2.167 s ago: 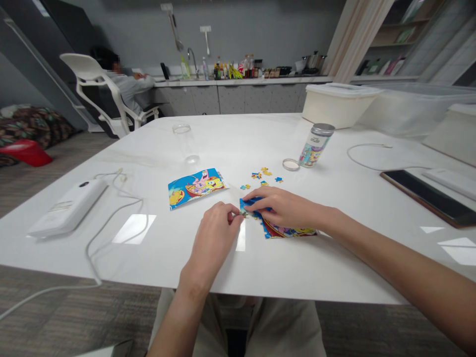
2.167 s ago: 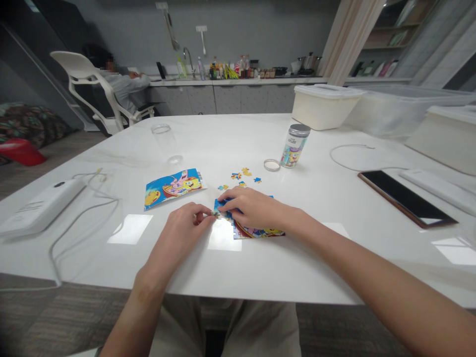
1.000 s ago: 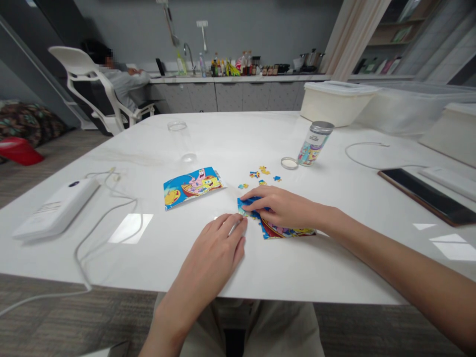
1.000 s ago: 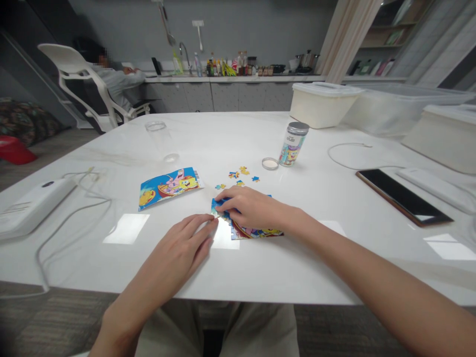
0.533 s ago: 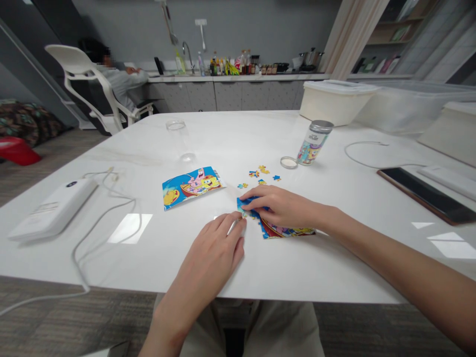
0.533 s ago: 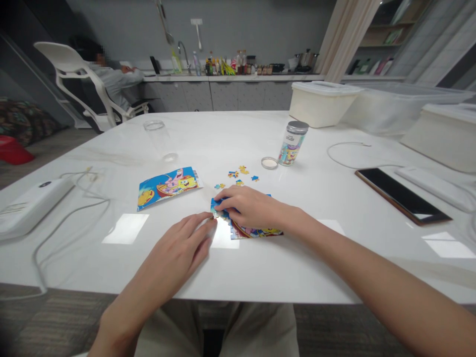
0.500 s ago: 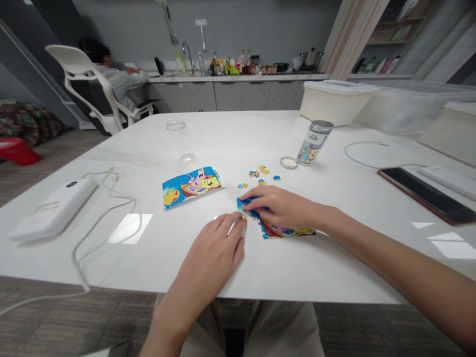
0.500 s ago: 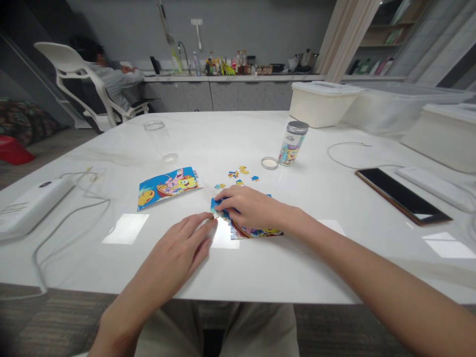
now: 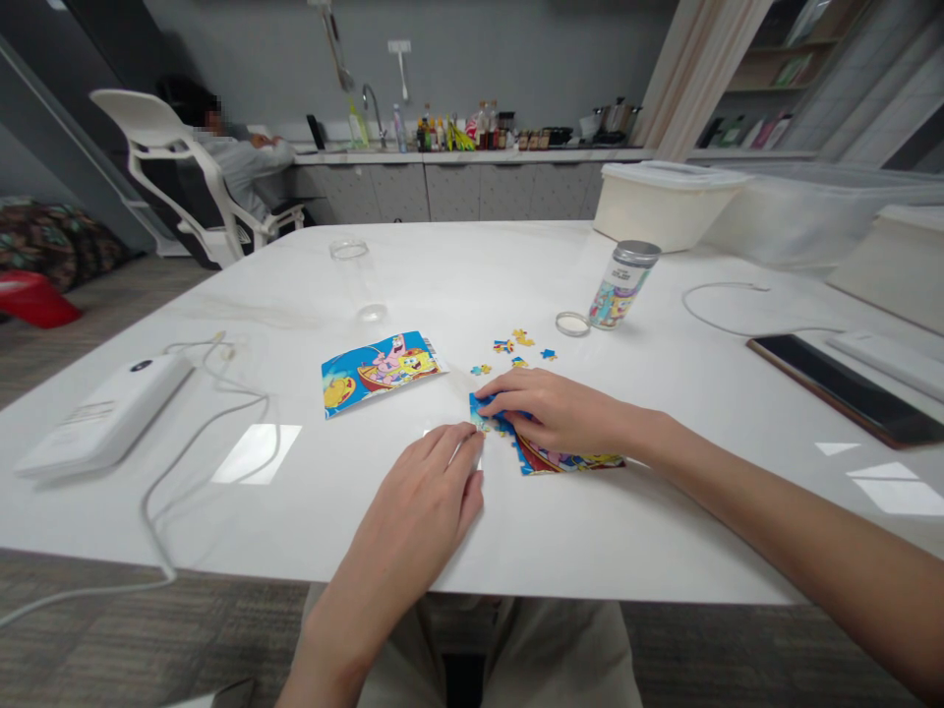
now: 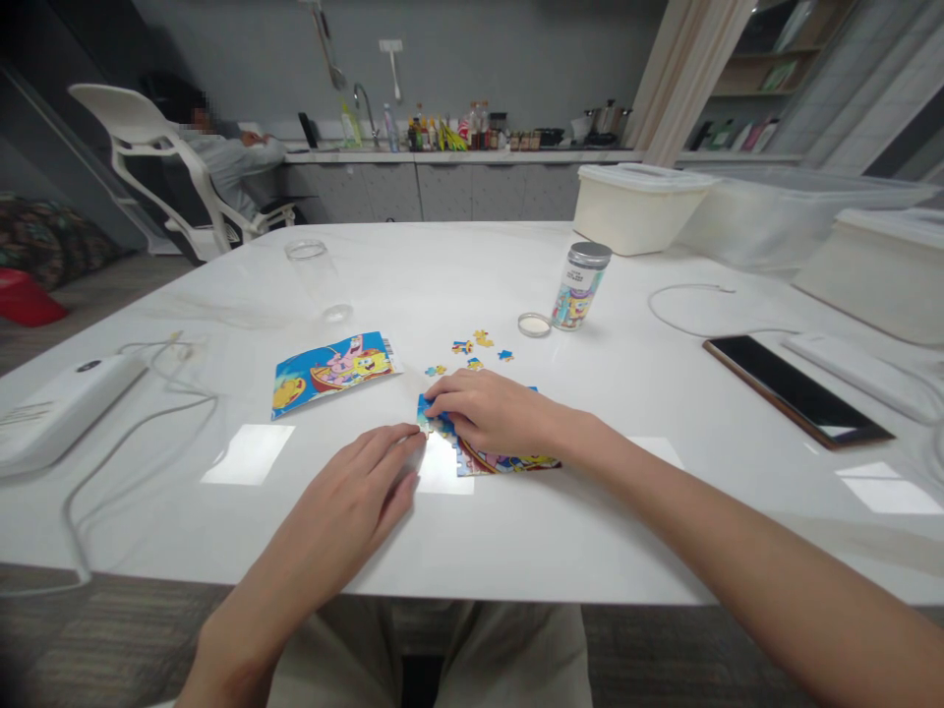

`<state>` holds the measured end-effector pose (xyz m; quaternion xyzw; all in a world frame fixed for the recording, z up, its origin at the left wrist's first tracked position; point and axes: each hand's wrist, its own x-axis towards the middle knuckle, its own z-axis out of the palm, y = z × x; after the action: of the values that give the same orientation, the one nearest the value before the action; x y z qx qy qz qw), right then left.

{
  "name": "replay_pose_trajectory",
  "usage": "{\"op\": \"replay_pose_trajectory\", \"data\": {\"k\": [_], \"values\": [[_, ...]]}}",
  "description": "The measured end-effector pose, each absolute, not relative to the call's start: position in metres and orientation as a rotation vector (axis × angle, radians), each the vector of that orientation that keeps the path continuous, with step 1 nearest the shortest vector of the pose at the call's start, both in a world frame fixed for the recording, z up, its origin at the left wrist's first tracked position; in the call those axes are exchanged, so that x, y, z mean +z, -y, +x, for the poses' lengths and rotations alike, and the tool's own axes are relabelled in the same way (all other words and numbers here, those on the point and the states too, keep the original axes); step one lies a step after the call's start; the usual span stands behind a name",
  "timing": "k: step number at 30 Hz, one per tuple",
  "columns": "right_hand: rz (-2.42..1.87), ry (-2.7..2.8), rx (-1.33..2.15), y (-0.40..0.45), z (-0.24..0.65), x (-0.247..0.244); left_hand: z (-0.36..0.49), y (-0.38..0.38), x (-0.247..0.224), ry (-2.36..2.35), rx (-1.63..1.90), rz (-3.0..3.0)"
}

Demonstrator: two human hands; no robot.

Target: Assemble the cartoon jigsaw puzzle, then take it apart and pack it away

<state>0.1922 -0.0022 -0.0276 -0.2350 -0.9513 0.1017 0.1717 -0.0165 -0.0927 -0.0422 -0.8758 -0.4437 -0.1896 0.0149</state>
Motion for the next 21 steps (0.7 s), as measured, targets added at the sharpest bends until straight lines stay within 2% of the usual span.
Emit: {"op": "replay_pose_trajectory", "data": {"k": [15, 21], "values": [[-0.637, 2.706, 0.237, 0.0017, 0.1931, -0.0268, -0.016, 0.0936, -0.0408, 1.406, -0.599, -2.717], [-0.838, 2.558, 0.102, -0.0037, 0.1984, -0.0252, -0.0154, 0.0952, -0.0437, 1.476, -0.631, -2.696]]}}
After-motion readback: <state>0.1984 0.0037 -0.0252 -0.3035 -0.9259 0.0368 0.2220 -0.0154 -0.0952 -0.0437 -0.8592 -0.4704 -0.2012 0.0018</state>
